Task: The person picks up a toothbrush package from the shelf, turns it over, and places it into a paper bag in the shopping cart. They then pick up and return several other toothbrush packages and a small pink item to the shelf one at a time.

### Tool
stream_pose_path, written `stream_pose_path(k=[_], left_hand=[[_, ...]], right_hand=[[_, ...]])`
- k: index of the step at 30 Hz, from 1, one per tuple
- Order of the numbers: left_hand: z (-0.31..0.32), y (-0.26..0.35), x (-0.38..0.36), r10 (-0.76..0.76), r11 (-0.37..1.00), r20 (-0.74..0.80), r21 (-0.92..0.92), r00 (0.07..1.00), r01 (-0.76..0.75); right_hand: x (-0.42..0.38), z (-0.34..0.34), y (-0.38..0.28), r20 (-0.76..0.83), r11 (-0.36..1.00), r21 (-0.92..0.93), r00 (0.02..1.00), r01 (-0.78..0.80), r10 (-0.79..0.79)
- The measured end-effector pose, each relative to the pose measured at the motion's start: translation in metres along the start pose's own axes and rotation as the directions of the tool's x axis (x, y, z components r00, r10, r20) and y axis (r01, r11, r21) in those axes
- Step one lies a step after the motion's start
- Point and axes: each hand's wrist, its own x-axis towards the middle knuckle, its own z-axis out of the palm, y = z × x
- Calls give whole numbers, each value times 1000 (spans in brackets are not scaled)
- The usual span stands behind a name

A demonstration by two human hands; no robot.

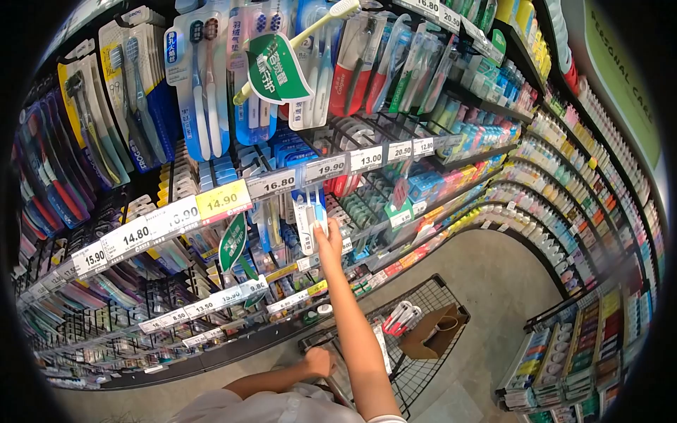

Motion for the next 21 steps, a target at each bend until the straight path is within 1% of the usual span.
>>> stream_pose_path(k=[1,4,7,10,12,14,16,17,18,19,20,21], left_hand=[[6,-2,1,-1,1000,-5,-5,1000,1],[5,-2,1,6,1000,-1,-17,1000,-6],[-2,1,-2,-8,1000,23,-30,1000,9],[-3,2,0,-23,999,73,-36,997,26],[-7,2,1,-21,999,97,-33,995,25],[-14,4,-1,-8,1000,108,-29,994,11],[-9,2,-1,11,998,69,-57,998,-7],[-7,1,0,21,997,51,-71,999,-17],[-12,2,-1,14,998,59,-63,998,-10],[-21,6,-3,8,998,70,-57,998,-4],[-25,8,-3,0,999,77,-50,997,4],[-23,8,-2,2,999,59,-50,998,1]], right_hand=[[0,-2,5,-33,998,-59,999,38,-40],[-3,0,6,-78,953,-299,994,52,-78],[-18,3,-9,-96,898,-436,995,-67,28],[-35,-17,24,-152,840,-543,982,13,-113],[-65,-34,21,-138,902,-431,987,11,-78],[-106,-62,33,-198,905,-425,976,-5,-88],[-158,-101,45,-260,822,-540,965,-179,39],[-188,-127,63,-274,809,-548,959,-212,66],[-218,-147,69,-318,695,-667,946,-267,59],[-247,-165,68,-391,458,-795,913,-399,117],[-279,-190,80,-375,333,-854,917,-399,135],[-306,-205,80,-408,266,-856,895,-443,178]])
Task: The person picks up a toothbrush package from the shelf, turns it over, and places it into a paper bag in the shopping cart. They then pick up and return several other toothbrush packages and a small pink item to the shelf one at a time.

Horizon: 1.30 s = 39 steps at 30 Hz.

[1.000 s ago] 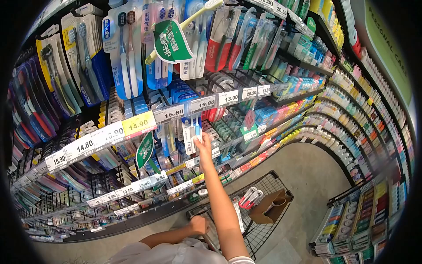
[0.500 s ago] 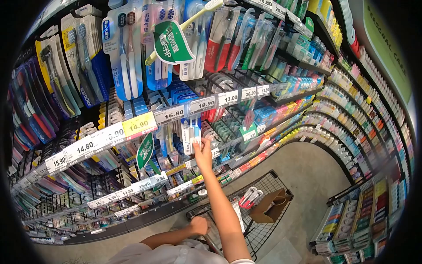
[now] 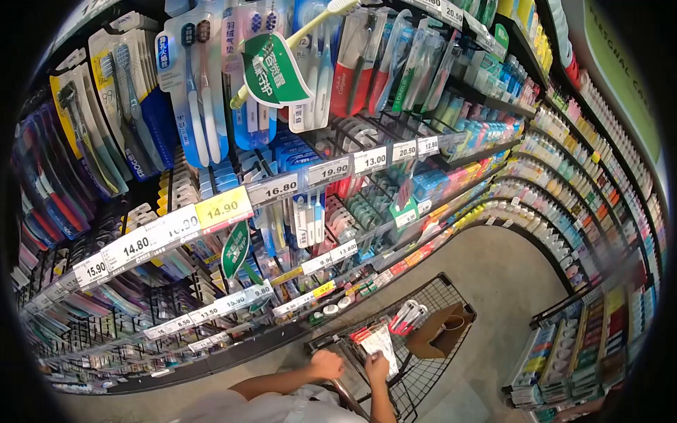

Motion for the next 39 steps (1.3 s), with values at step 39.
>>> stream_pose_path(k=[39], left_hand=[[36,-5,17,99,994,-211,-19,973,-105]], right_hand=[[142,331,286,265,593,216,632,-775,728]])
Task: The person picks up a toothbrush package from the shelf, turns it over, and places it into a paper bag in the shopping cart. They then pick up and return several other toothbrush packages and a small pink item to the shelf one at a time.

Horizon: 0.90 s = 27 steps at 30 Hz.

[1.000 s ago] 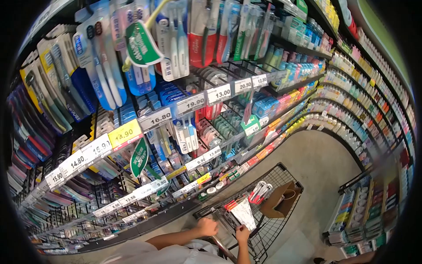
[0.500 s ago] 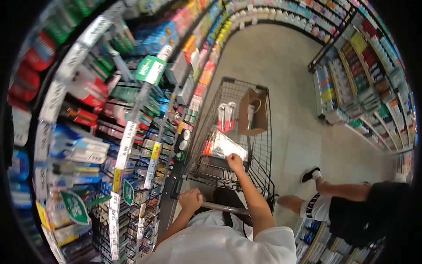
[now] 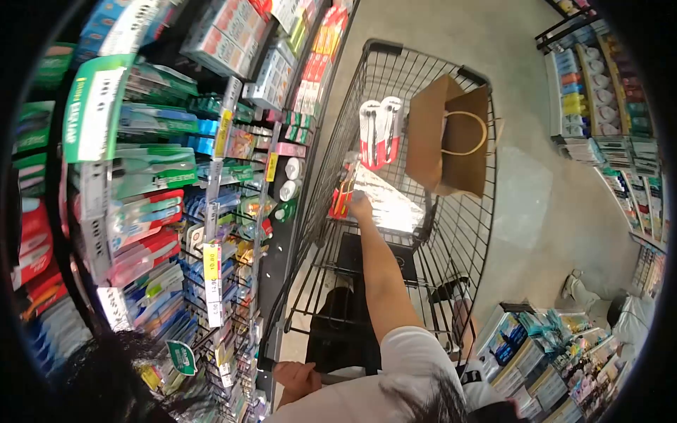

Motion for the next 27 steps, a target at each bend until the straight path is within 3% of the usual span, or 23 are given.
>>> stream_pose_path(k=[3,6,10,13,16,18,19,20,21,22,23,24,27], left_hand=[[0,4,9,-20,1000,-49,-22,999,19],[5,1,12,-27,1000,-54,-14,998,26],[7,-5,12,-11,1000,-59,0,998,11],[13,-9,6,13,1000,-83,14,996,-12],[20,-16,-7,68,997,-151,49,986,-61],[26,-19,-19,124,990,-220,92,968,-106],[27,-18,-22,134,988,-236,105,962,-112],[18,-12,-18,56,997,-185,54,981,-47],[10,-6,-13,-23,1000,-132,11,991,25],[5,-4,-10,-15,1000,-84,7,996,16],[4,-5,-6,-5,1000,-35,4,999,5],[1,-7,0,14,1000,13,3,1000,-14],[-5,0,10,54,998,-185,-19,981,-58]], right_hand=[[8,43,7,-86,988,153,996,34,-21],[-8,31,-25,-95,991,130,994,-37,50],[-11,40,-41,-207,999,-48,978,-24,13],[-13,33,-55,-162,996,9,983,-89,90],[-22,13,-61,-8,972,231,999,-48,51],[7,48,0,-180,935,337,982,108,-48],[-18,20,-30,-113,807,591,990,-6,90],[-35,-4,-45,-141,811,570,988,131,-61],[-52,-35,-57,244,694,692,969,-197,32],[-55,-37,-50,68,754,657,994,16,-81],[-68,-52,-55,189,656,746,981,-114,-43],[-86,-71,-74,138,654,756,984,-29,-115],[-154,-142,-135,135,764,636,961,103,-243]])
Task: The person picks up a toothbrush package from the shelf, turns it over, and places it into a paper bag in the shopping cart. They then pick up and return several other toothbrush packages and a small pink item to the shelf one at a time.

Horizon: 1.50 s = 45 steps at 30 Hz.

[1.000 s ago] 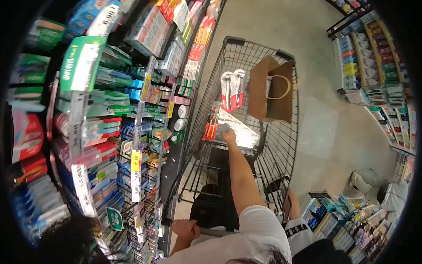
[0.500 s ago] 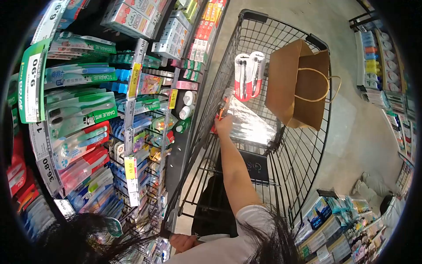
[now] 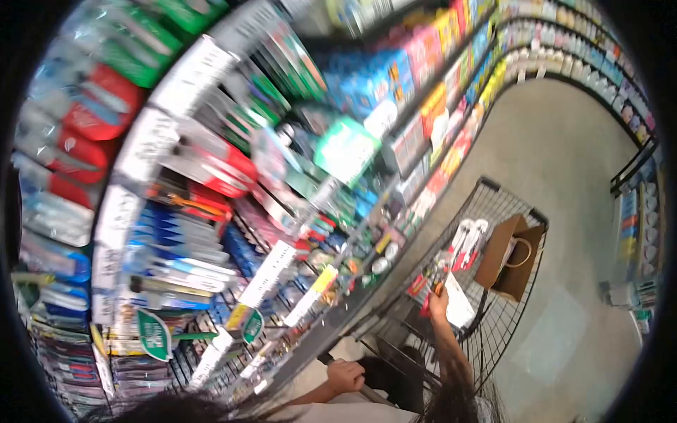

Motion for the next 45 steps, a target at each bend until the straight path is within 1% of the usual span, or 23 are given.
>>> stream_pose_path(k=[1,3,5,6,7,8,9,10,11,12,13,15,17,19,22,23,25,28,31,34,37,41,45], left_hand=[[-5,4,1,-4,1000,28,16,1000,4],[3,-2,-6,8,999,46,51,999,-10],[-13,6,7,36,999,36,28,999,-37],[-12,5,9,56,998,19,-37,998,-56],[-7,4,8,80,995,-45,-53,996,-82],[-3,0,5,71,995,66,72,995,-75],[0,0,10,73,996,136,32,988,-78],[2,-6,11,78,997,230,-7,970,-79],[15,-15,10,224,969,309,29,924,-244],[8,-10,15,106,994,414,-38,904,-99],[-1,-11,18,157,986,424,-18,892,-165],[-3,-13,21,145,988,492,-26,859,-151],[-15,-11,24,109,992,530,-4,841,-126],[-14,-9,28,93,993,544,12,834,-119],[-4,-16,36,81,993,547,32,833,-117],[-4,-13,38,59,994,555,46,829,-101],[-3,-9,44,20,995,572,73,820,-75],[-10,-4,51,-3,994,607,86,795,-63],[-15,-2,54,-13,993,631,102,775,-67],[-23,4,55,-40,993,643,109,765,-40],[-21,4,54,-40,994,633,101,773,-31],[-16,2,55,-63,993,637,115,768,-14],[-15,3,54,-62,992,619,121,783,-17]], right_hand=[[-12,-2,-17,-26,994,-96,998,51,-54],[-11,1,-18,-58,936,-224,955,271,-291],[-5,15,-28,-62,861,-170,867,479,-495],[-15,22,-44,-30,884,-139,890,446,-454],[-22,30,-56,10,906,-125,913,405,-407],[-42,47,-86,53,890,-94,895,446,-443],[-67,62,-114,90,880,-65,881,470,-464],[-82,79,-131,160,726,-165,745,667,-648],[-96,98,-150,239,526,-237,574,817,-783],[-136,119,-186,338,655,-141,658,742,-673],[-178,139,-222,433,779,-53,718,624,-545],[-220,178,-266,587,669,-8,545,743,-598],[-222,209,-287,591,442,-39,377,896,-713],[-246,235,-318,592,432,8,344,902,-729],[-264,262,-350,509,280,51,216,959,-833],[-264,269,-356,521,352,104,251,930,-816],[-271,275,-365,535,384,97,277,918,-798],[-272,276,-362,497,279,136,178,950,-849],[-270,274,-358,414,220,181,128,959,-901],[-264,275,-366,464,217,88,152,972,-872],[-262,280,-372,444,179,51,138,983,-885],[-268,284,-375,419,89,43,63,995,-906],[-272,286,-380,481,86,-30,90,996,-872]])
